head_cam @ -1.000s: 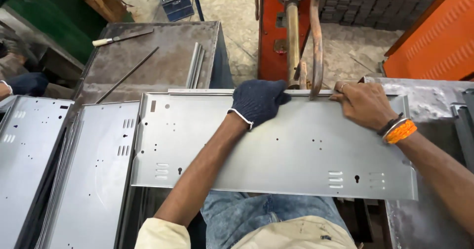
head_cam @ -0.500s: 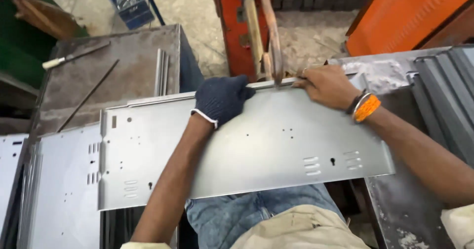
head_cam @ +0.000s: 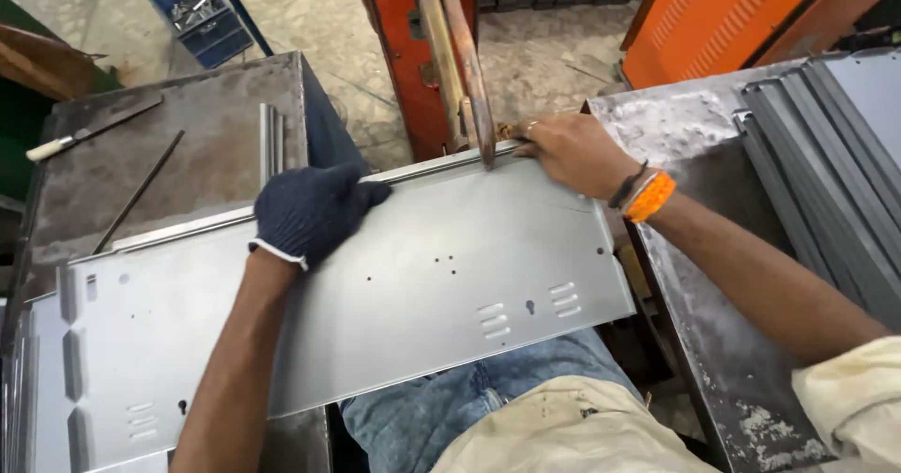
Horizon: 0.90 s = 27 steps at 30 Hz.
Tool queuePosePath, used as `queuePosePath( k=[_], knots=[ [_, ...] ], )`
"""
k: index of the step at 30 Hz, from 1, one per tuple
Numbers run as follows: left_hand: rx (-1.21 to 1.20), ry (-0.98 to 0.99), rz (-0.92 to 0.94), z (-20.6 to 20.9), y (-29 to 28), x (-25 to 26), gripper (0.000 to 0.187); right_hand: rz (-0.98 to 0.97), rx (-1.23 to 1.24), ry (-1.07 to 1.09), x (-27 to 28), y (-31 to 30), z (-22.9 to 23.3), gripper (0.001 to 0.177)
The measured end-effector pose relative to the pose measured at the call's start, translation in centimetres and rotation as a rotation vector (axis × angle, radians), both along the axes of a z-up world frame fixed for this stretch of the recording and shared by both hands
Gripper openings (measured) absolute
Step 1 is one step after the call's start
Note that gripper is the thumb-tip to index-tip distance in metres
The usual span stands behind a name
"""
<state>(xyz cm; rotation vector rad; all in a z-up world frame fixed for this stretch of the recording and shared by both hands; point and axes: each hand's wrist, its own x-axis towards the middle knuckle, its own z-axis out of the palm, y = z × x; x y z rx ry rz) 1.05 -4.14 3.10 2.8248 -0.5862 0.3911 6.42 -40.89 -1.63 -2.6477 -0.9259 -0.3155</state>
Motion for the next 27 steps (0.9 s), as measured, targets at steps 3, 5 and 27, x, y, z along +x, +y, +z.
queuePosePath(
  k=[3, 5, 27],
  knots=[
    [0.027, 0.049, 0.031, -0.2, 1.0, 0.0, 0.043, 0.061, 0.014, -0.079, 0.6, 0.6, -1.0, 0.016],
    [0.093, 0.099, 0.093, -0.1, 1.4, -0.2, 0.042, 0.08, 0.03, -0.08, 0.4, 1.4, -0.7, 0.013],
    [0.105, 0.073, 0.088, -1.1, 2.5, -1.2, 0.04, 0.063, 0.131, -0.098, 0.2, 2.3, -2.0, 0.028]
  ],
)
